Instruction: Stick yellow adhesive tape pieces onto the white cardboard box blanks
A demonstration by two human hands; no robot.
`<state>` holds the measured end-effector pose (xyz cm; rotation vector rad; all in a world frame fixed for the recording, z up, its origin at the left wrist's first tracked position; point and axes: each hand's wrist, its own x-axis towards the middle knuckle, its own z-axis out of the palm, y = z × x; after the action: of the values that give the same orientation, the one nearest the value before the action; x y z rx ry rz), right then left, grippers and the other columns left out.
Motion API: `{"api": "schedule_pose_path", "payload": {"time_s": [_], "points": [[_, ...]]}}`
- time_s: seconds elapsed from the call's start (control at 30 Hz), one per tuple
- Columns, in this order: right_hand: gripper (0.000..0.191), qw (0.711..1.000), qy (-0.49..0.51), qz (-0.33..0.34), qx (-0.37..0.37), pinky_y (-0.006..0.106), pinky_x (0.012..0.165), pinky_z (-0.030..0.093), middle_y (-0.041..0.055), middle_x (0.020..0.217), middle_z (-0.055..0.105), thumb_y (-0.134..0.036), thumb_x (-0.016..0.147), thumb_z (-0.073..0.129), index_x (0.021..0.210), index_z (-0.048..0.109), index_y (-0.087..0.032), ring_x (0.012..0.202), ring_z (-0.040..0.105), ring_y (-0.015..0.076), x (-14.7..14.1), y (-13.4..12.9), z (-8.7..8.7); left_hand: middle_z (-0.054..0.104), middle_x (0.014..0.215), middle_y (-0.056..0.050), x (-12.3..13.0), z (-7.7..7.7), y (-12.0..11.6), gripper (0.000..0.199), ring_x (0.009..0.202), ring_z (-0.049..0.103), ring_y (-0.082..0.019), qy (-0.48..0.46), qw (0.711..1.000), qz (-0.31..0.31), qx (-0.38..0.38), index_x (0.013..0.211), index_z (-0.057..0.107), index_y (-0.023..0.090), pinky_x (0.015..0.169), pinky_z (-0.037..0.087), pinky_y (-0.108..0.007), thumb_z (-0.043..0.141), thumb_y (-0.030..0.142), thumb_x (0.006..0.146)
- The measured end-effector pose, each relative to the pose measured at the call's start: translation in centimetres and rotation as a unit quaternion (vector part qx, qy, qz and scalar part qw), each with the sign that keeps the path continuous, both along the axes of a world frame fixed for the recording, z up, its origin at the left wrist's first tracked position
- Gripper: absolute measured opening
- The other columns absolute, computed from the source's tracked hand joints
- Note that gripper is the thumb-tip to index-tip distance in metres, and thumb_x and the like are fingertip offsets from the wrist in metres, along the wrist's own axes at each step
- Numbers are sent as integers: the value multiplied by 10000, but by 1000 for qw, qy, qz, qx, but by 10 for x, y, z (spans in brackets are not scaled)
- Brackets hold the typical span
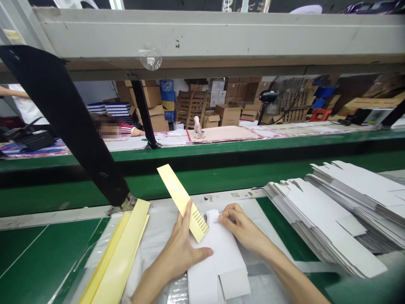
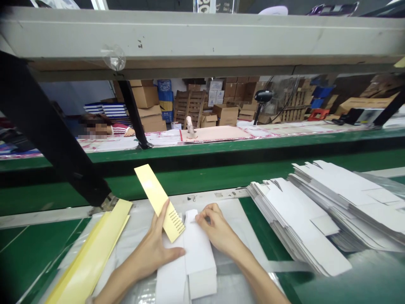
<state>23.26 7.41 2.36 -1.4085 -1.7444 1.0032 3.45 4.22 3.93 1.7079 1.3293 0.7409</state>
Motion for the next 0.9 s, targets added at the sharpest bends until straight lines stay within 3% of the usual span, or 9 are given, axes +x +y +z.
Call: {"api": "schedule_pose_path", "payload": {"time_s": [0.3, 0.53, 0.77, 0.9], "points": [[273, 1000, -11, -9, 5, 255, 666, 408, 12, 847, 407, -404, 824, 415, 681, 511, -192, 783, 461, 144, -2, -1, 0, 56, 1425, -69, 0, 1, 0, 1008, 1298, 122, -245, 6, 1000, -8, 0, 1355, -68, 263, 1041, 180, -402, 644, 272, 642], [249, 999, -38, -20, 15, 274, 656, 400, 17, 831, 415, -361, 821, 422, 665, 505, -186, 772, 460, 153, -7, -2, 4, 120, 1413, -48, 0, -4, 0, 987, 1280, 190, -249, 13, 999, -3, 38, 1353, -34, 305, 1031, 214, -405, 648, 268, 641], [214, 995, -69, -40, 62, 293, 732, 399, 23, 841, 431, -316, 804, 426, 645, 493, -190, 844, 476, 171, -9, 0, -5, 115, 1420, -43, 1, -8, 1, 991, 1281, 193, -255, 22, 999, -2, 44, 1352, -35, 314, 1027, 225, -405, 652, 267, 639], [127, 990, -102, -76, 57, 284, 693, 401, 11, 844, 442, -306, 773, 453, 718, 493, -198, 731, 504, 144, -9, 0, -7, 122, 1416, -47, 1, -12, 1, 1002, 1278, 204, -242, 33, 998, -2, 58, 1350, -58, 310, 1024, 233, -402, 651, 272, 643]]}}
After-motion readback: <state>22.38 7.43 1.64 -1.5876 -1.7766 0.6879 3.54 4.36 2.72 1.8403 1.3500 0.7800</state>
